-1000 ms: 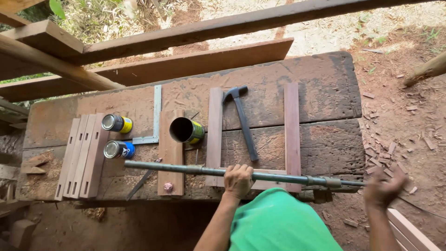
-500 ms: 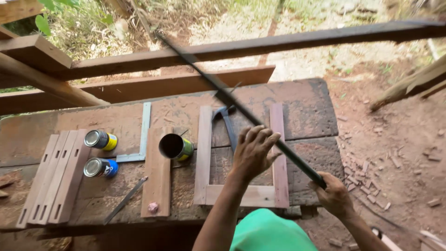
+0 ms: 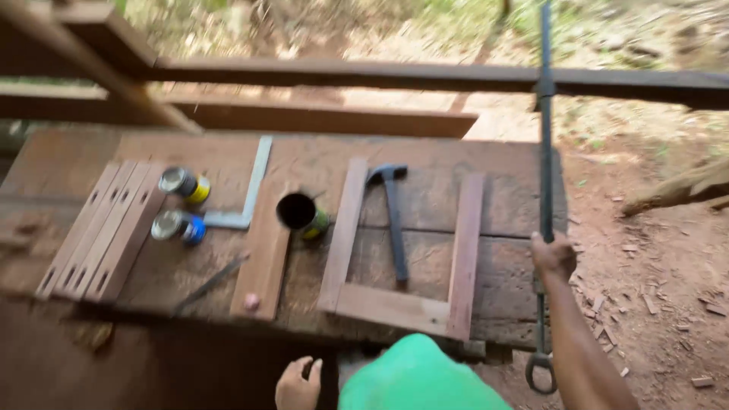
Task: The person assembles a wooden frame on a rustic workbench. They position frame rails against a long metal bar stop, drive nails into the corner joints with a hammer, mark positions with a pencil, check alignment with a try square, and adjust the frame pieces before stepping away from the bench.
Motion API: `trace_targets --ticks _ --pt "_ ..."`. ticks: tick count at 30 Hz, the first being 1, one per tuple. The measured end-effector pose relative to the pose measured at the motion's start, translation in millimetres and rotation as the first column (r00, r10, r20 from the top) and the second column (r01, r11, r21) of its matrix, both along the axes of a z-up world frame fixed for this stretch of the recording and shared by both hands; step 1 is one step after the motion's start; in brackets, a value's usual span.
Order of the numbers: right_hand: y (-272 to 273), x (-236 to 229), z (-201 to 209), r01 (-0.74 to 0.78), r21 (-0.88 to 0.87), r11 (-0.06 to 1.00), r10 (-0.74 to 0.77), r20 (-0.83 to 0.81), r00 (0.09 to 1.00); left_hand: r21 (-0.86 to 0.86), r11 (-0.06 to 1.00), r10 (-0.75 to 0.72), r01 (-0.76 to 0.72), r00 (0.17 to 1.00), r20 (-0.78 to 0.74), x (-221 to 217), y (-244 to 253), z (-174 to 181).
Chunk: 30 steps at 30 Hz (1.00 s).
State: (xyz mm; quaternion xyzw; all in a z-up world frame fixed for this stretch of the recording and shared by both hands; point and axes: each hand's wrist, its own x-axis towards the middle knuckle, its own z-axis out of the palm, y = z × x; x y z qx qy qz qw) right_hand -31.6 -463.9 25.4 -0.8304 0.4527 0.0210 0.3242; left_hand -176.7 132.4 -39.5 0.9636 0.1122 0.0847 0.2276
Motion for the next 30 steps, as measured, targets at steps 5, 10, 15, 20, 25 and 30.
trace_targets --ticks 5,10,15,20,25,30 --pt "-19.8 3.5 -93.4 -0.133 -0.328 0.935 0.168 0.079 0.983 -0.094 0.986 0.139 -0.141 0.99 -0.023 -27.1 -12.0 71.4" --pt "-26.0 -5.0 -113.5 -0.139 -0.374 0.917 0.212 0.162 0.964 -0.176 0.965 0.19 -0.194 0.981 -0.038 -58.7 -32.9 70.5" --pt "-12.5 -26.5 -78.3 -0.18 -0.24 0.954 0.245 0.276 0.929 -0.195 0.97 0.115 -0.147 0.98 -0.165 -76.3 -29.9 64.5" --pt "12.6 -63.4 -32.7 -0.03 -0.341 0.939 0.214 0.517 0.829 -0.156 0.988 -0.025 -0.002 0.984 -0.175 -32.5 -12.3 96.2" --pt "75.7 -120.2 -1.2 -0.014 -0.466 0.885 0.311 0.568 0.762 -0.176 0.977 -0.135 0.121 0.989 -0.067 28.1 13.0 96.8" --pt "214.5 -141.9 3.9 -0.22 -0.576 0.787 0.537 0.465 0.704 -0.186 0.96 -0.206 0.209 0.978 0.034 71.9 81.0 77.5"
